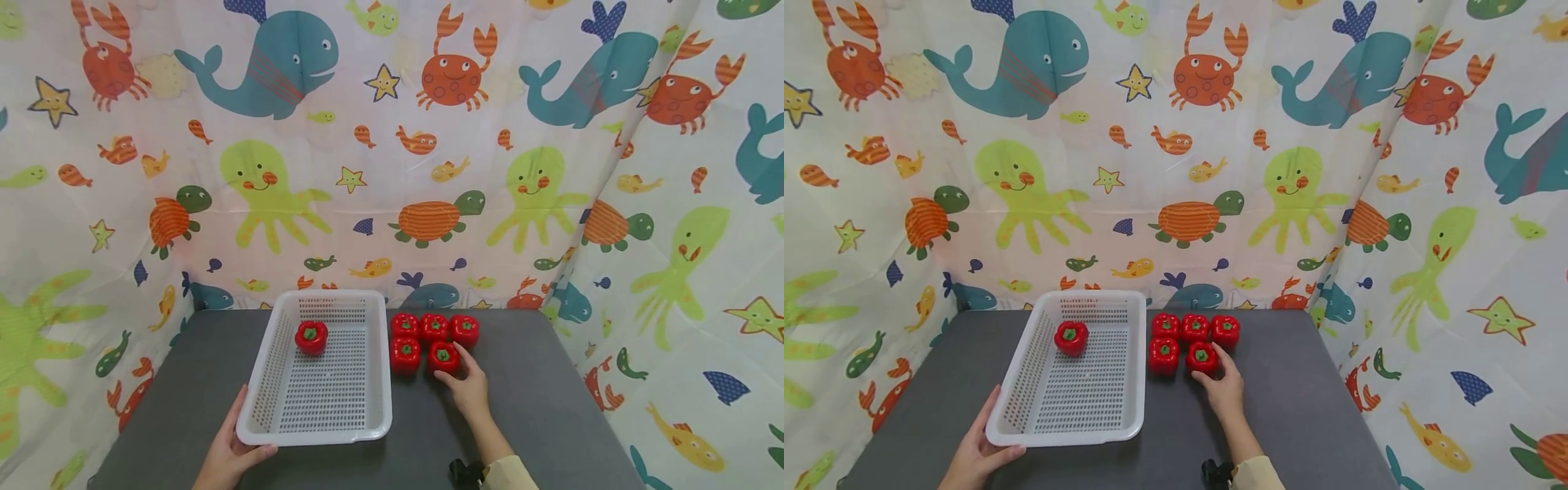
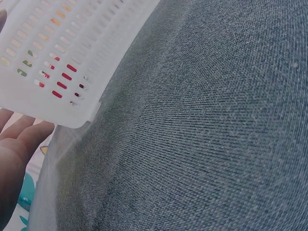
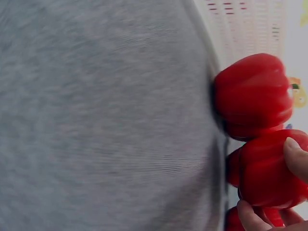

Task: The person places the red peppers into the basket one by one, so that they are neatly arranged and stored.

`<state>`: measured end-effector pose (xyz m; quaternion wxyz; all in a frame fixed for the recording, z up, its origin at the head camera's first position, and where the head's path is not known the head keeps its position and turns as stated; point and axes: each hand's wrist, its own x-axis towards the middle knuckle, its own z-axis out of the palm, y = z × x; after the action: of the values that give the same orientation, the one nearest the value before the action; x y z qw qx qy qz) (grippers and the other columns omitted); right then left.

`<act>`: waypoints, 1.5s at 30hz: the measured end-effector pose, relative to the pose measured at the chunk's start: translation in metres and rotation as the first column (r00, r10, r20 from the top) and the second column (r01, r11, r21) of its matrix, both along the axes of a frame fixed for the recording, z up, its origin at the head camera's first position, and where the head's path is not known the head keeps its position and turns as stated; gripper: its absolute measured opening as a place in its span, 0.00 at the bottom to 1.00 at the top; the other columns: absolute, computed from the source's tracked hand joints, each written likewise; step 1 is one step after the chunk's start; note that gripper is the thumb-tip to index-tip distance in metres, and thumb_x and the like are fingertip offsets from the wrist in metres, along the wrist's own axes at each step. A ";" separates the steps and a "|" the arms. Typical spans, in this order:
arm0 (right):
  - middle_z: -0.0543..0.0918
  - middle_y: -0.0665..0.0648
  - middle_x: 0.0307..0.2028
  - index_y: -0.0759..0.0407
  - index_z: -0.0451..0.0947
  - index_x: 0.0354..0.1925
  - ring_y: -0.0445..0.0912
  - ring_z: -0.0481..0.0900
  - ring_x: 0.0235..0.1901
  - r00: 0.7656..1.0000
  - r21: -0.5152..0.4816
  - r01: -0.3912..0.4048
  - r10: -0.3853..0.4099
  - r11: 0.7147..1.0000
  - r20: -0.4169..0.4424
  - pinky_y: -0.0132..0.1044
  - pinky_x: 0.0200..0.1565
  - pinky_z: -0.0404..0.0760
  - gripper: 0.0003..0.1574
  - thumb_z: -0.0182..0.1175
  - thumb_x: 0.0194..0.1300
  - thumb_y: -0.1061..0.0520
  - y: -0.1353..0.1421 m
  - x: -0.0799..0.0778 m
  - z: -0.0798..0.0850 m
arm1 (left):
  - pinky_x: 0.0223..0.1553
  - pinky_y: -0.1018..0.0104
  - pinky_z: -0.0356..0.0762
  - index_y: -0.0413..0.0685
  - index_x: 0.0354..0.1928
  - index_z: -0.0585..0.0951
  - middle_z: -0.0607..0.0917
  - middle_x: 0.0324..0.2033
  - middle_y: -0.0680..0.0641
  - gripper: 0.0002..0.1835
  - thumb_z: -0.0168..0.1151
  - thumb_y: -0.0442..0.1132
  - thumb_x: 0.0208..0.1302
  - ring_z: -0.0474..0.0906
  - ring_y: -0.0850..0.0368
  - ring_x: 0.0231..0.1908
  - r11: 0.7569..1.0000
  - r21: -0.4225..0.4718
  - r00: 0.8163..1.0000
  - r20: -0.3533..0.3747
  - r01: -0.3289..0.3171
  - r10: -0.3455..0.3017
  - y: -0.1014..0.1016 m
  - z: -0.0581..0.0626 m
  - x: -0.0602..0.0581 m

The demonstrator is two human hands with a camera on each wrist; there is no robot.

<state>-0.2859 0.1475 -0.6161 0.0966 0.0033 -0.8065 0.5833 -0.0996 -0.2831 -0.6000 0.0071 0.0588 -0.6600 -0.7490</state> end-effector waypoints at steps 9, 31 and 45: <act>0.74 0.57 0.69 0.51 0.71 0.71 0.59 0.77 0.62 0.998 -0.051 -0.017 0.014 0.999 -0.057 0.54 0.57 0.81 0.47 0.77 0.54 0.60 -0.005 0.004 0.029 | 0.54 0.59 0.83 0.71 0.81 0.37 0.48 0.78 0.40 0.65 0.70 0.22 0.57 0.76 0.60 0.60 1.000 -0.019 1.000 -0.015 0.005 -0.005 -0.004 -0.004 0.000; 0.78 0.48 0.64 0.28 0.70 0.68 0.51 0.80 0.59 0.993 -0.017 -0.062 0.060 0.998 -0.102 0.48 0.55 0.84 0.44 0.76 0.57 0.49 -0.030 0.015 0.095 | 0.55 0.55 0.83 0.68 0.81 0.35 0.48 0.79 0.39 0.65 0.70 0.23 0.57 0.77 0.61 0.61 1.000 -0.011 1.000 0.003 0.024 -0.024 -0.006 -0.006 0.000; 0.77 0.47 0.66 0.30 0.70 0.69 0.52 0.79 0.60 0.983 0.008 -0.144 0.144 0.989 -0.113 0.51 0.51 0.86 0.45 0.77 0.56 0.48 -0.064 -0.005 0.148 | 0.56 0.55 0.82 0.67 0.81 0.34 0.45 0.79 0.36 0.66 0.70 0.22 0.57 0.75 0.60 0.62 1.000 0.004 1.000 -0.002 0.026 -0.026 -0.002 -0.002 0.001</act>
<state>-0.2914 0.0834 -0.4681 0.0996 0.0948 -0.7973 0.5877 -0.0987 -0.2855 -0.6017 -0.0019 0.0496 -0.6590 -0.7505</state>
